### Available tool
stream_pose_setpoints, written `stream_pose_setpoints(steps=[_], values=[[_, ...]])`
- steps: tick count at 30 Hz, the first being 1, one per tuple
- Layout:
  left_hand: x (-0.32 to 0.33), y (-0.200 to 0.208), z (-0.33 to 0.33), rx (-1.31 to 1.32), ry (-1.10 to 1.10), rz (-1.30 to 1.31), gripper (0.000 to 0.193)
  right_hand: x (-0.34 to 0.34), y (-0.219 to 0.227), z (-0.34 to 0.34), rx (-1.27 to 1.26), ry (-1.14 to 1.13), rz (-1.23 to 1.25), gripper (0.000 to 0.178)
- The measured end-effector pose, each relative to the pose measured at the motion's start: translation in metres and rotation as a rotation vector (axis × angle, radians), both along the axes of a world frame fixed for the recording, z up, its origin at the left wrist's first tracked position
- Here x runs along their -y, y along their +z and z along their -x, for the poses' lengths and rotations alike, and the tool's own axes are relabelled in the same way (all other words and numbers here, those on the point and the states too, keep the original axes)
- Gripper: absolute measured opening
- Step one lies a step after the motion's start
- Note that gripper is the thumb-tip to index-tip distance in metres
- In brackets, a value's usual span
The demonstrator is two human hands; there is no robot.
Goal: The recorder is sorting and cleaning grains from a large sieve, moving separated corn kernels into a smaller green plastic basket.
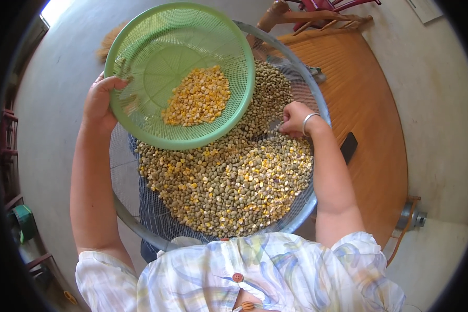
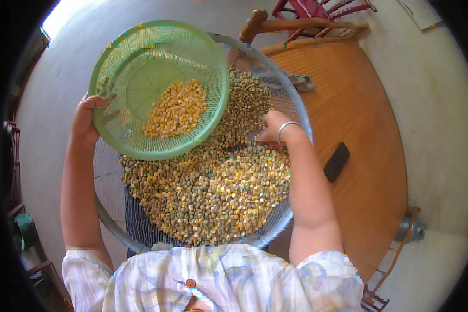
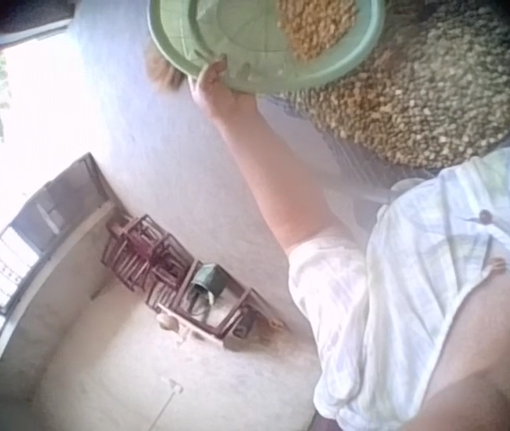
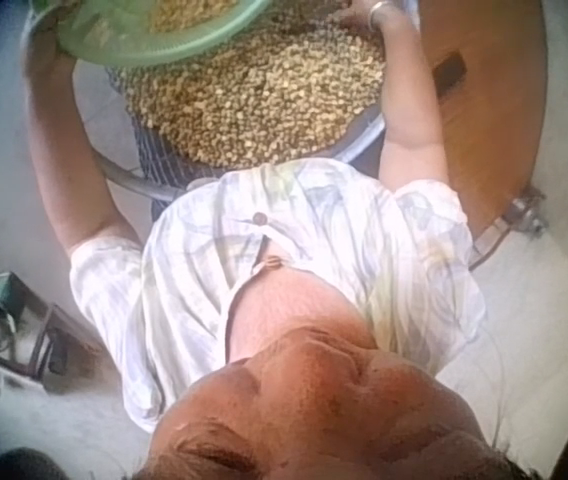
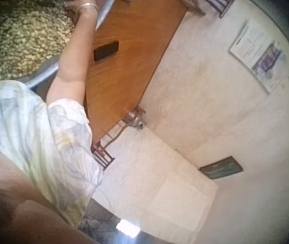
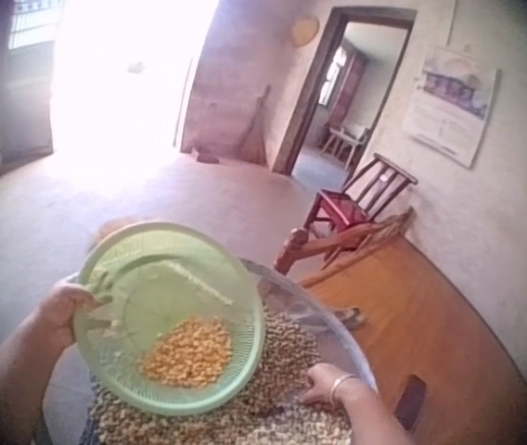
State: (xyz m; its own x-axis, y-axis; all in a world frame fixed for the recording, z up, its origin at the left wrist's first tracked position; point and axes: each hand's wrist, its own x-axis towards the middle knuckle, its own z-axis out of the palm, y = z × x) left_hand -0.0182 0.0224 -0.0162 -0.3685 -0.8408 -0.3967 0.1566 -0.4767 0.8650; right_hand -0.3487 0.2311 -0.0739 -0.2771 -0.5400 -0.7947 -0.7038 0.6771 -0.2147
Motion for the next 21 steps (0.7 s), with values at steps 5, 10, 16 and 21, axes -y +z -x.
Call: stream_pose_setpoints(steps=[5,10,16,21], values=[[0.002,-0.005,-0.005,-0.018,0.005,-0.014,0.045,-0.001,0.000,-0.003,0.442,-0.628,0.646,0.012],[0.000,-0.002,-0.003,-0.006,0.018,-0.028,0.045,-0.015,-0.010,0.026,0.241,-0.359,0.446,0.006],[0.002,-0.003,-0.004,0.004,-0.007,-0.005,0.045,-0.014,-0.013,0.015,-0.092,0.216,0.125,0.008],[0.001,-0.002,-0.003,-0.024,-0.011,0.015,0.046,-0.013,-0.025,0.022,0.124,-0.252,0.532,0.016]])
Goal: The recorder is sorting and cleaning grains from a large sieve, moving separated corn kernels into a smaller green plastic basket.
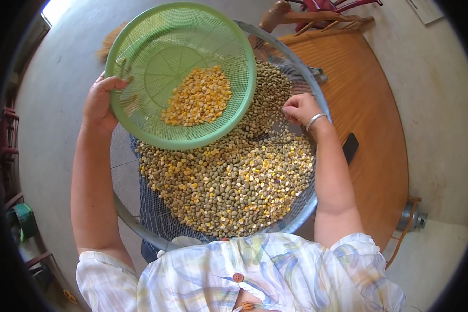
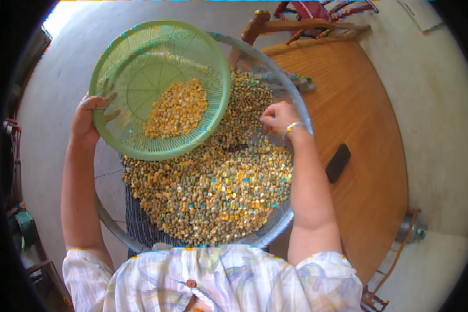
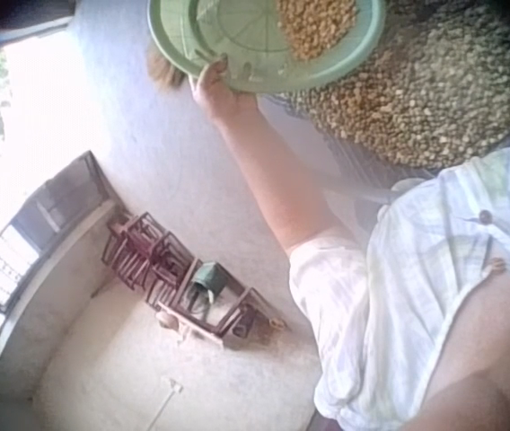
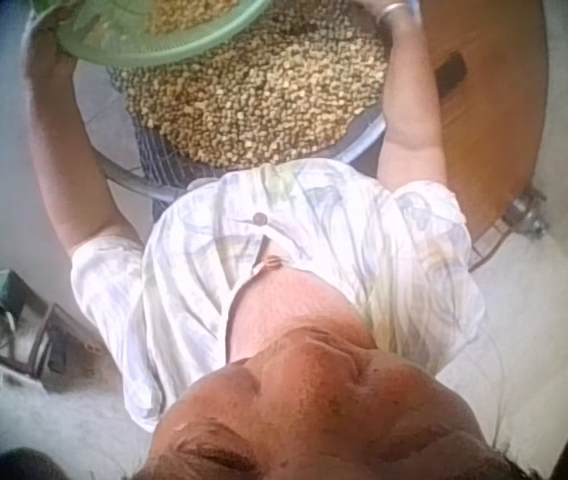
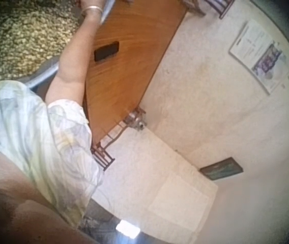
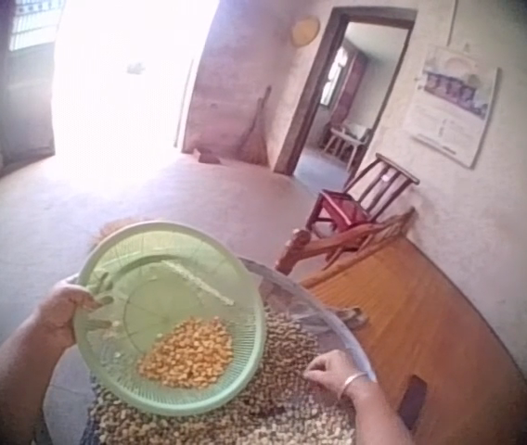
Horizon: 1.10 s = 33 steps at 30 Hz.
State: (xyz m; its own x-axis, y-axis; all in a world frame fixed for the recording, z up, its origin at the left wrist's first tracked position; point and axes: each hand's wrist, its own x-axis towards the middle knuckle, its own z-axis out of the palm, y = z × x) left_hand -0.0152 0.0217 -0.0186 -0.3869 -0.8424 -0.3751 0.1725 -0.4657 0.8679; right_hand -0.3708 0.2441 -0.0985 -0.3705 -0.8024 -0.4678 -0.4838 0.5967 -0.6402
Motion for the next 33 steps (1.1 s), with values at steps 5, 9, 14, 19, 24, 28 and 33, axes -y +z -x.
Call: stream_pose_setpoints(steps=[5,9,14,19,24,28,33], values=[[0.004,-0.005,-0.003,0.006,-0.020,-0.011,0.046,-0.005,0.009,0.006,-0.098,0.088,-0.221,0.012],[0.002,-0.002,0.000,0.027,0.022,-0.034,0.045,-0.001,0.011,-0.002,-0.271,0.305,-0.415,0.009],[0.009,-0.009,-0.005,-0.028,-0.040,-0.031,0.044,0.008,0.021,-0.020,-0.404,0.384,-0.495,0.008],[-0.003,0.003,0.002,-0.008,0.016,-0.008,0.045,0.002,0.024,-0.010,0.269,-0.022,-0.109,0.006],[0.003,-0.006,-0.004,0.002,-0.008,-0.028,0.046,0.014,0.061,-0.039,0.614,-0.126,0.315,0.009],[-0.002,0.002,0.002,0.036,0.014,-0.023,0.046,0.002,0.037,-0.015,0.164,0.061,-0.176,0.010],[-0.004,0.006,0.003,0.057,0.000,0.000,0.046,0.005,0.025,-0.018,-0.143,0.244,-0.513,0.008]])
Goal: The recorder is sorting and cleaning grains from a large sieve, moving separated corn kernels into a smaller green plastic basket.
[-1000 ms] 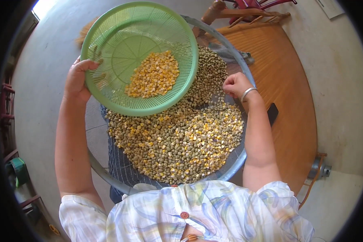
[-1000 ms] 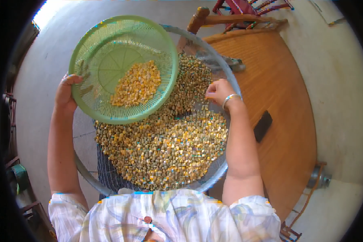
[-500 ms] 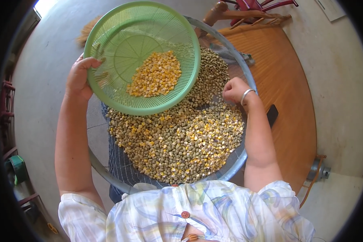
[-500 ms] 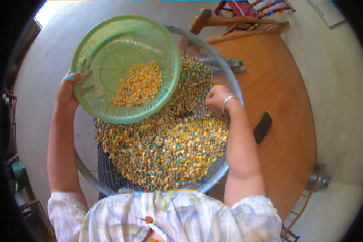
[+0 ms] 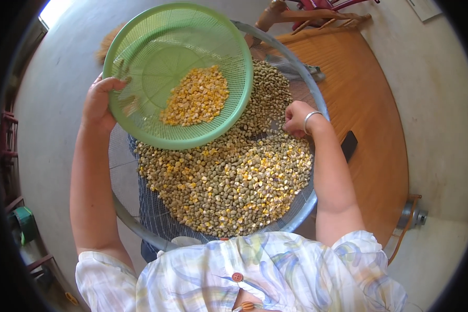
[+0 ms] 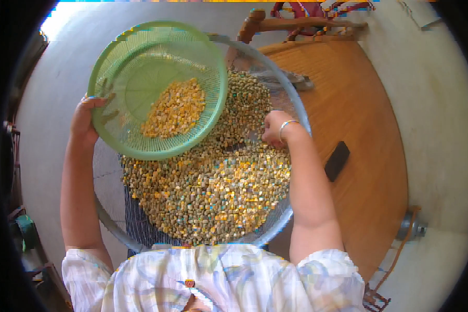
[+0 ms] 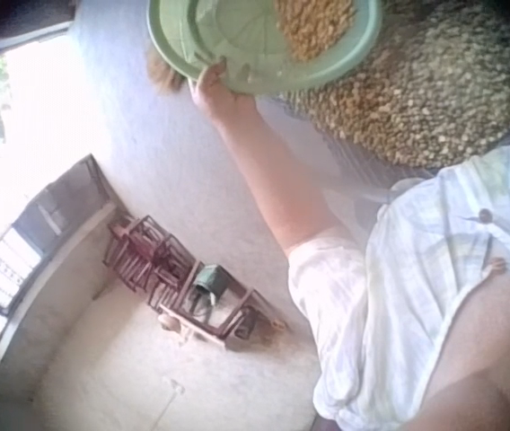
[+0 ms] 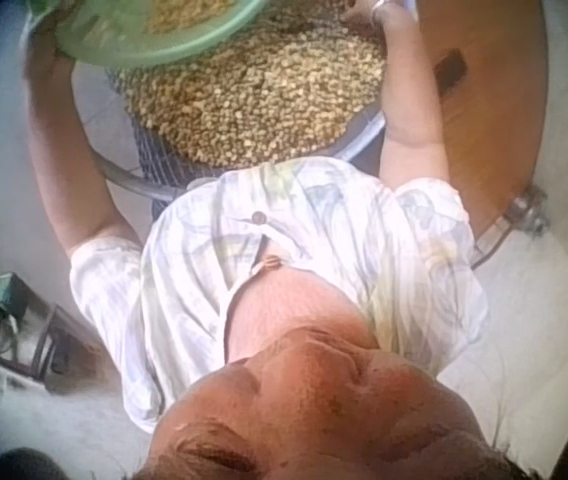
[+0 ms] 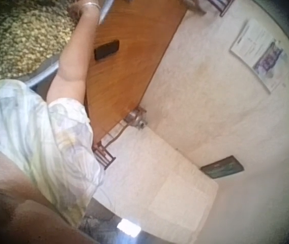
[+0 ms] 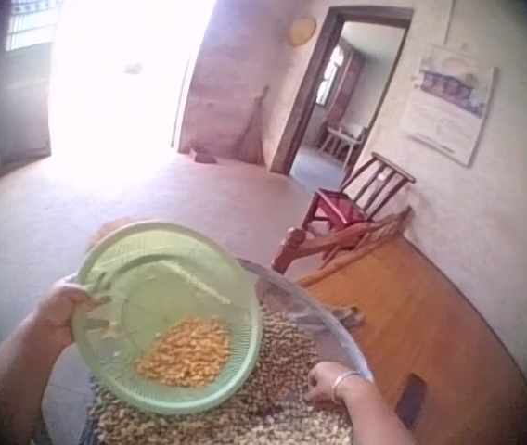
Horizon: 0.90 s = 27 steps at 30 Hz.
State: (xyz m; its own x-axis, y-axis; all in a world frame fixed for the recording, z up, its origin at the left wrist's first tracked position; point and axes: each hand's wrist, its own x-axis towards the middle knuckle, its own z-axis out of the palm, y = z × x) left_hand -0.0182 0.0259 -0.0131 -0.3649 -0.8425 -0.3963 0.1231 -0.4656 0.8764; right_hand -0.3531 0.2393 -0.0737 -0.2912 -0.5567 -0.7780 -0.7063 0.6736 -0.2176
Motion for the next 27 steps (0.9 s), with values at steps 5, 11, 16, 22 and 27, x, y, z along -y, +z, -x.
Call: stream_pose_setpoints(steps=[5,11,16,22,27], values=[[0.003,-0.004,-0.003,-0.030,0.007,0.002,0.045,-0.004,-0.004,0.016,-0.060,-0.052,0.113,0.005],[0.006,-0.008,-0.005,-0.061,-0.015,-0.013,0.043,0.001,-0.010,0.009,-0.141,-0.007,0.057,0.005],[0.006,-0.008,-0.005,-0.057,0.004,-0.022,0.044,0.002,-0.016,0.008,-0.270,0.218,0.048,0.005],[0.005,-0.008,-0.004,-0.034,0.004,-0.001,0.044,-0.002,0.000,0.011,0.121,-0.167,0.184,0.008],[0.005,-0.008,-0.005,-0.040,0.019,-0.013,0.044,0.005,0.029,-0.011,0.529,-0.473,0.550,0.007]])
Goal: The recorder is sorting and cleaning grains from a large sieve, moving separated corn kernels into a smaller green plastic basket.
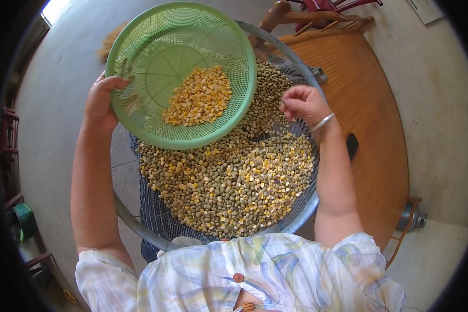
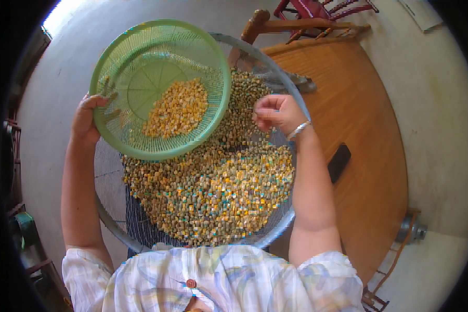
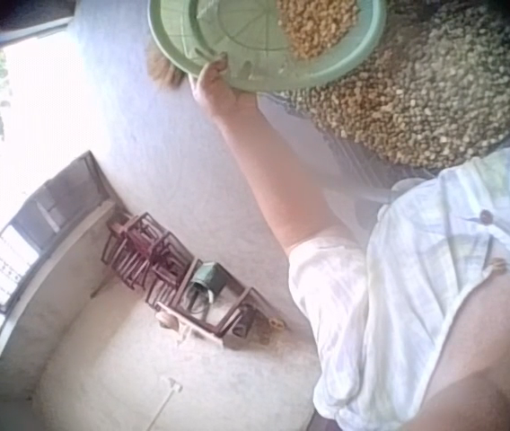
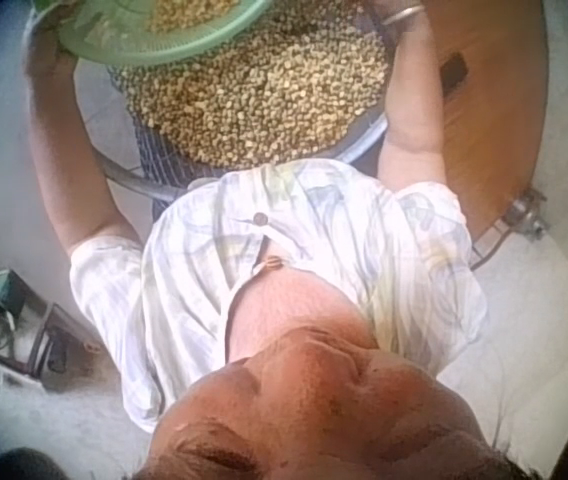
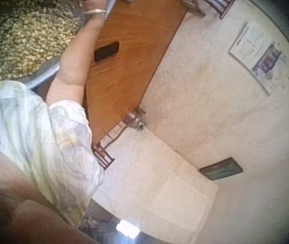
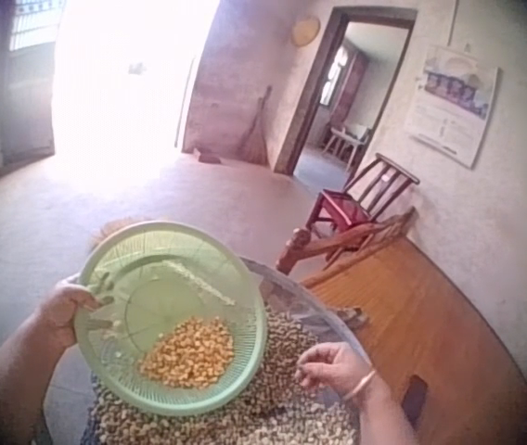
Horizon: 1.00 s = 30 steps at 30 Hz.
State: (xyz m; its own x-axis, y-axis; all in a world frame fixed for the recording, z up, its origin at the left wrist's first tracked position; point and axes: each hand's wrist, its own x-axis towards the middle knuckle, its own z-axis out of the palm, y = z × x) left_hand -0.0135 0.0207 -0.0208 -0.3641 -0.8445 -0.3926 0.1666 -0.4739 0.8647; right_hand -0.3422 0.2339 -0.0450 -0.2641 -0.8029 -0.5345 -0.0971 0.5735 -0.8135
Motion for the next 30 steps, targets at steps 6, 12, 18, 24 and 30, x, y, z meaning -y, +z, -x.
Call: stream_pose_setpoints(steps=[6,12,18,24,30], values=[[-0.005,0.007,0.005,0.039,0.021,0.013,0.044,0.005,-0.006,0.000,-0.114,0.074,0.188,0.020],[0.005,-0.005,-0.004,0.008,-0.046,-0.018,0.045,-0.008,-0.024,0.015,-0.493,0.467,-0.504,0.014],[-0.001,0.000,0.001,-0.007,-0.018,0.001,0.044,-0.006,-0.038,0.020,-0.630,0.533,-0.237,0.015],[-0.005,0.005,0.003,0.037,0.006,0.001,0.046,0.004,-0.037,-0.005,-0.709,0.551,-0.041,0.011],[-0.001,0.001,0.002,-0.013,-0.019,0.005,0.045,-0.003,-0.054,0.001,-0.882,0.604,-0.013,0.013]])
